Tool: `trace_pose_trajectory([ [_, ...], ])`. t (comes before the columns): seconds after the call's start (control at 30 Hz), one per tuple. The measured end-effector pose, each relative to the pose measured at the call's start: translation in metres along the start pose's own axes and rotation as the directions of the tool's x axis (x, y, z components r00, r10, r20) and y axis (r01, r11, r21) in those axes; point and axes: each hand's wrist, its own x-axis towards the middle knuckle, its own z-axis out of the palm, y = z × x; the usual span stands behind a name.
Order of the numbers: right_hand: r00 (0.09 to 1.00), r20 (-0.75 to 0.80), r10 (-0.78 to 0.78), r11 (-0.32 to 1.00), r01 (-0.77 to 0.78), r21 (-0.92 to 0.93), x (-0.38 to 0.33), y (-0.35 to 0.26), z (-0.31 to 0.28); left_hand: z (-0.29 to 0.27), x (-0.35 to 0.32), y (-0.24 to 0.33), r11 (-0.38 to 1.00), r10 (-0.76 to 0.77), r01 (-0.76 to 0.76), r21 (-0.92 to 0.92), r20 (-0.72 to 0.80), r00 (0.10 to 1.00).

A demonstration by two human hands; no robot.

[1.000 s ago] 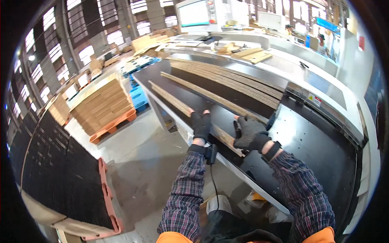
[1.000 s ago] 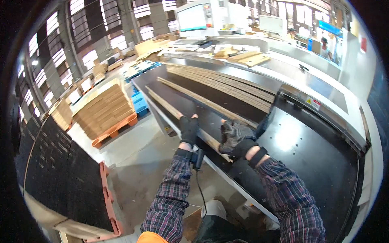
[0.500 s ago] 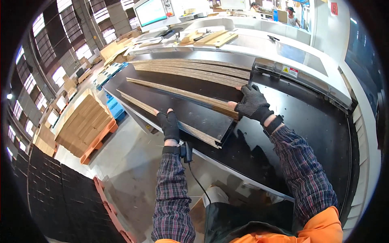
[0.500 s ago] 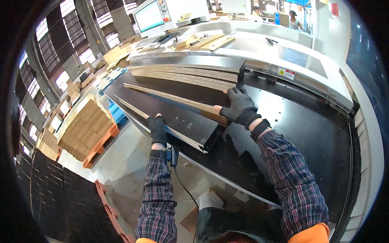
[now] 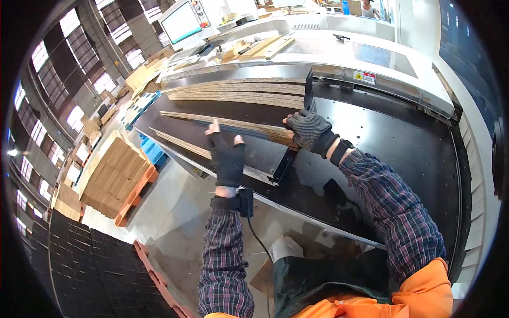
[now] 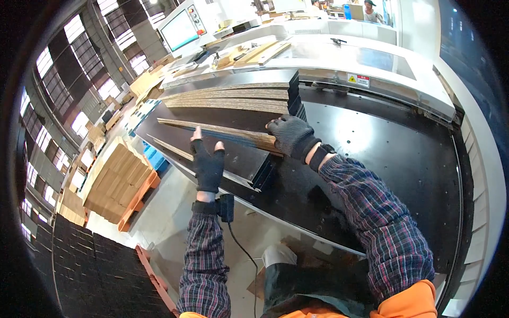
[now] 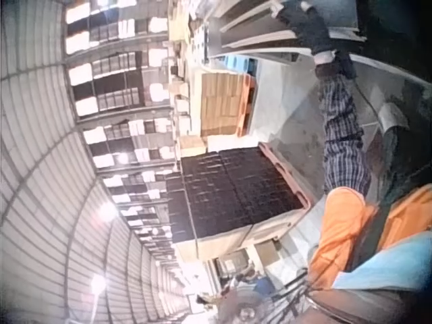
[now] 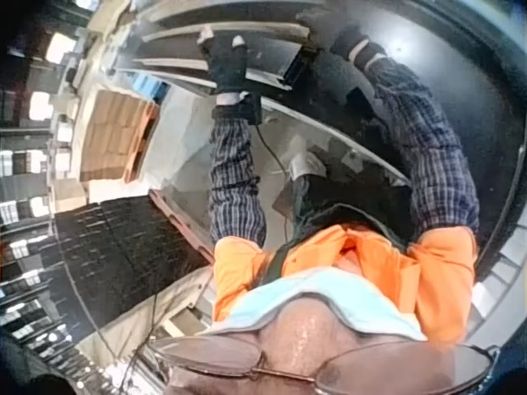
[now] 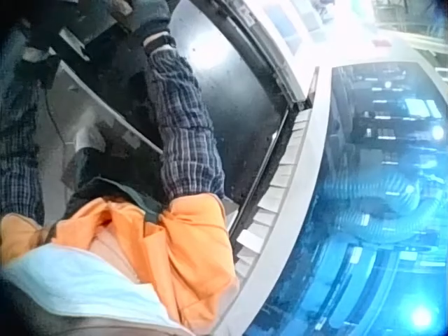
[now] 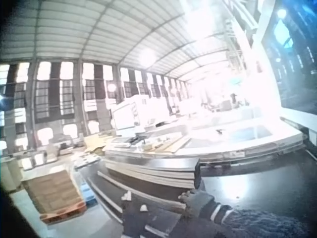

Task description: Inspecting and aligning dark wood strips and using a pneumatic tool on a manufacturing table.

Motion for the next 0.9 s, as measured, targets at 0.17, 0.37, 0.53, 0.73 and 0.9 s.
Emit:
trace_pose_trajectory([
  [0.17,0.932,-0.146,-0.33,0.894,0.26,-0.365,0.008,-0.005,-0.013,0.003,-0.017,0.045,0.754,-0.181,0.257,-0.604,0.185,0.966],
  [0.37,0.85,-0.227,-0.475,0.829,0.346,-0.439,-0.037,-0.066,-0.078,0.022,0.002,0.029,0.608,-0.219,0.369,-0.703,0.298,0.929],
  [0.53,0.966,-0.217,-0.139,0.943,0.196,0.27,-0.094,-0.078,-0.164,0.03,-0.027,0.063,0.185,-0.558,0.533,-0.826,0.358,0.749],
  [0.73,0.853,0.443,0.275,0.044,-0.471,0.881,-0.135,-0.037,-0.136,-0.016,-0.093,0.131,0.283,-0.341,0.397,-0.873,0.295,0.893],
  [0.9,0.704,0.7,-0.121,-0.074,-0.71,0.7,-0.144,-0.073,-0.163,-0.028,-0.152,0.153,-0.051,-0.448,0.553,-0.831,0.514,0.731],
])
